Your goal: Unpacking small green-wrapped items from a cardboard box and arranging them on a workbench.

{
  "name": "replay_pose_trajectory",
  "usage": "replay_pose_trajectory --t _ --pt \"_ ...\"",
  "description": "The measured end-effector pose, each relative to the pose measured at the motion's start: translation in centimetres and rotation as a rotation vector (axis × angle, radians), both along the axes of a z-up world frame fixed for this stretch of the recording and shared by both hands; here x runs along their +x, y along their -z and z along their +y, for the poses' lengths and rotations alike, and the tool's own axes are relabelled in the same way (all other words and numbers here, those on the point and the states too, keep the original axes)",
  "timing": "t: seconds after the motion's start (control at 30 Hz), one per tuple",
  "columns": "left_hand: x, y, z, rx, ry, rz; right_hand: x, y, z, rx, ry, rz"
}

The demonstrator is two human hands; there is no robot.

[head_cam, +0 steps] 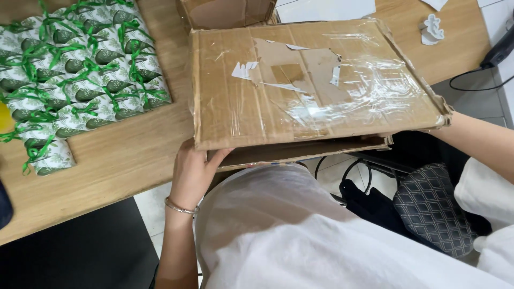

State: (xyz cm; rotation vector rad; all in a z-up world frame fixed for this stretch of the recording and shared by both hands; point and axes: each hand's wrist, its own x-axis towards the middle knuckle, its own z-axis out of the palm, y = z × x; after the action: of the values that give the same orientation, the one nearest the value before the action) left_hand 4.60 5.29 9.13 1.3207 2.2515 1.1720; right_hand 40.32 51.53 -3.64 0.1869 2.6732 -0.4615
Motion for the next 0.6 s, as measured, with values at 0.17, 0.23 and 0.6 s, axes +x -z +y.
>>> replay_pose_trajectory --t 0.17,0.23,0.6 --pt "0.1 1.1 -0.5 0.065 0.014 -0.221 4.6 2.3 2.6 0.010 0.019 0.007" --pt "-0.2 2.0 -0.8 0.057 0.009 -0.232 5.9 2.4 3.4 0.012 0.025 0.013" --pt "-5.6 0.0 1.7 -0.301 0.616 0.254 9.7 -2.6 -1.3 -0.003 0.002 0.058"
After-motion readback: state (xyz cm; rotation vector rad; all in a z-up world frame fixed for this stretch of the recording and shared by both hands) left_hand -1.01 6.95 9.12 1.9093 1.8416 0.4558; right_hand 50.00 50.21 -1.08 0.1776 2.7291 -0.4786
